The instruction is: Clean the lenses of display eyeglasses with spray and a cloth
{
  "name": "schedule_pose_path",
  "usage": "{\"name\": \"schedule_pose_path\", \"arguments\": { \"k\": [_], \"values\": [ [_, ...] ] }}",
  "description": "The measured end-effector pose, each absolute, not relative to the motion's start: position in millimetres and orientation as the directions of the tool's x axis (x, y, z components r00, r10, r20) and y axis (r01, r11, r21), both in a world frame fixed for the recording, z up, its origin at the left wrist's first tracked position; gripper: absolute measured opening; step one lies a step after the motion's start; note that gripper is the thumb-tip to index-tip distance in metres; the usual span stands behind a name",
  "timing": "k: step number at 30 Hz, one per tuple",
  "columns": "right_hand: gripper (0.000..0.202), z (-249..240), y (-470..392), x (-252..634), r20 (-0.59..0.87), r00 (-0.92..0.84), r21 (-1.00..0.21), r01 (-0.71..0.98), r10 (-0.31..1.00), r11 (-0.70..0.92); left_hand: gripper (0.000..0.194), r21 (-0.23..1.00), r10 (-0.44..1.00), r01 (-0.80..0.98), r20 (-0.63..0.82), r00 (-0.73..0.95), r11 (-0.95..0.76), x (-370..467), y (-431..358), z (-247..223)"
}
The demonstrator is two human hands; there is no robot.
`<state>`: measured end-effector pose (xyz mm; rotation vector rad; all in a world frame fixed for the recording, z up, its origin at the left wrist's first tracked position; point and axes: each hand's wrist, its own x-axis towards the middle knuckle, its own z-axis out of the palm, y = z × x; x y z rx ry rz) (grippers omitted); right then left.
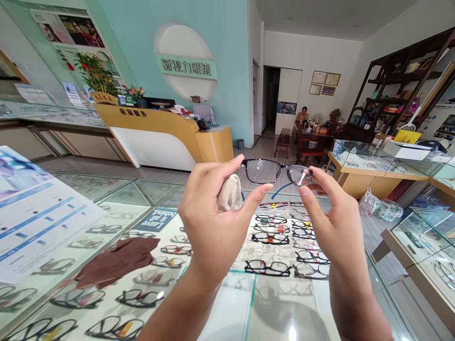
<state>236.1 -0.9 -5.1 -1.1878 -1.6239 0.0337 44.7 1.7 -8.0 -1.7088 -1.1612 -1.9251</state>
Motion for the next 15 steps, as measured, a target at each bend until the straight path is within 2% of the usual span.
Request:
{"name": "schedule_pose_path", "arguments": {
  "k": [8,15],
  "values": [
    [0.046,-8.4,2.3,235.7,0.718,0.06,-0.547,0.665,0.694,0.509,0.041,0.333,0.244,0.726,0.942,-0.23,-0.601,45.0,3.8,-8.9],
    [0.039,-9.8,5.3,229.9,0.816,0.14,-0.519,0.604,0.561,0.605,0.039,0.47,0.391,0.658,0.878,-0.278,-0.588,41.1,9.1,-9.8]
  ]
}}
